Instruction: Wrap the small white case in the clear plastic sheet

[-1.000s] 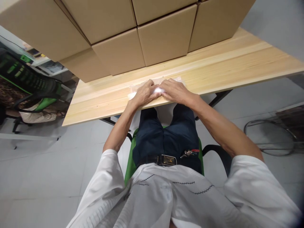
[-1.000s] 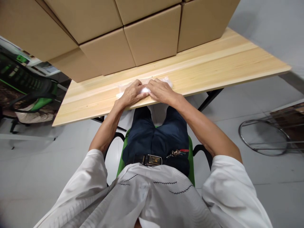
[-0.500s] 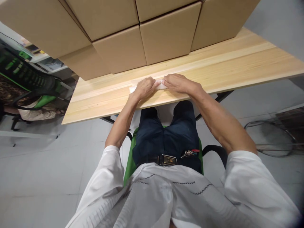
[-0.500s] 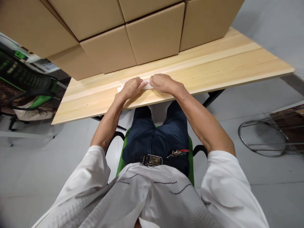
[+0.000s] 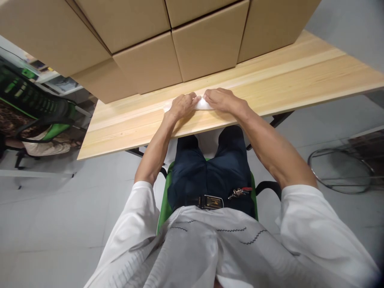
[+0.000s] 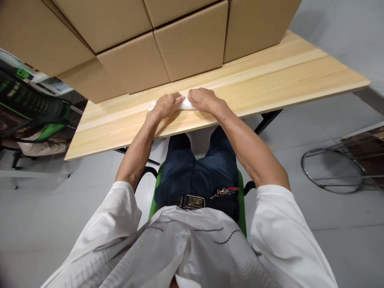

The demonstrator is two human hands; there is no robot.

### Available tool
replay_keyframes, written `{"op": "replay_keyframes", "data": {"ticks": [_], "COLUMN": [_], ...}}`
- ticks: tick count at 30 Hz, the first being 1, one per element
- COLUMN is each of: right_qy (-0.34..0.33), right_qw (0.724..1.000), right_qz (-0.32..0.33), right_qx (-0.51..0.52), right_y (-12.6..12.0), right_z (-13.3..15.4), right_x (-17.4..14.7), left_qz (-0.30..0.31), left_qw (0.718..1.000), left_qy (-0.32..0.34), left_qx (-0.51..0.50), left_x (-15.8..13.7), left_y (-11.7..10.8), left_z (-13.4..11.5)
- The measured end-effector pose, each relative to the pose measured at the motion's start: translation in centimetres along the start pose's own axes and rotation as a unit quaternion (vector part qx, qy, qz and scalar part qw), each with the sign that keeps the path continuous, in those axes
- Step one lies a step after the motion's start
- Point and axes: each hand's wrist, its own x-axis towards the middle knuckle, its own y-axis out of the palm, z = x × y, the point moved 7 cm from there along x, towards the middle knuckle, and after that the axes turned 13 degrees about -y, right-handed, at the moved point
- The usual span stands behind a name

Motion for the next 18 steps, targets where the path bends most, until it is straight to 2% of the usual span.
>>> {"op": "replay_keyframes", "data": {"ticks": [4, 8, 13, 18], "right_qy": [0.01, -0.009, -0.036, -0.068], "right_qw": [1.0, 0.997, 0.991, 0.991], "right_qz": [-0.024, -0.075, -0.127, -0.118], "right_qx": [-0.015, -0.008, 0.007, -0.008], "right_y": [0.7, 1.8, 2.8, 2.8], "right_z": [-0.8, -1.8, -2.4, -1.2], "right_x": [0.8, 1.9, 1.8, 0.4], "left_qz": [-0.017, -0.057, -0.058, -0.074], "left_qw": [1.0, 0.997, 0.996, 0.995], "left_qy": [0.001, 0.027, 0.037, 0.035], "left_qx": [-0.007, -0.035, -0.058, -0.06], "left_x": [1.7, 2.6, 1.8, 0.9], "left_y": [0.7, 1.6, 2.1, 1.9], "left_z": [0.0, -0.2, -0.3, -0.4]}}
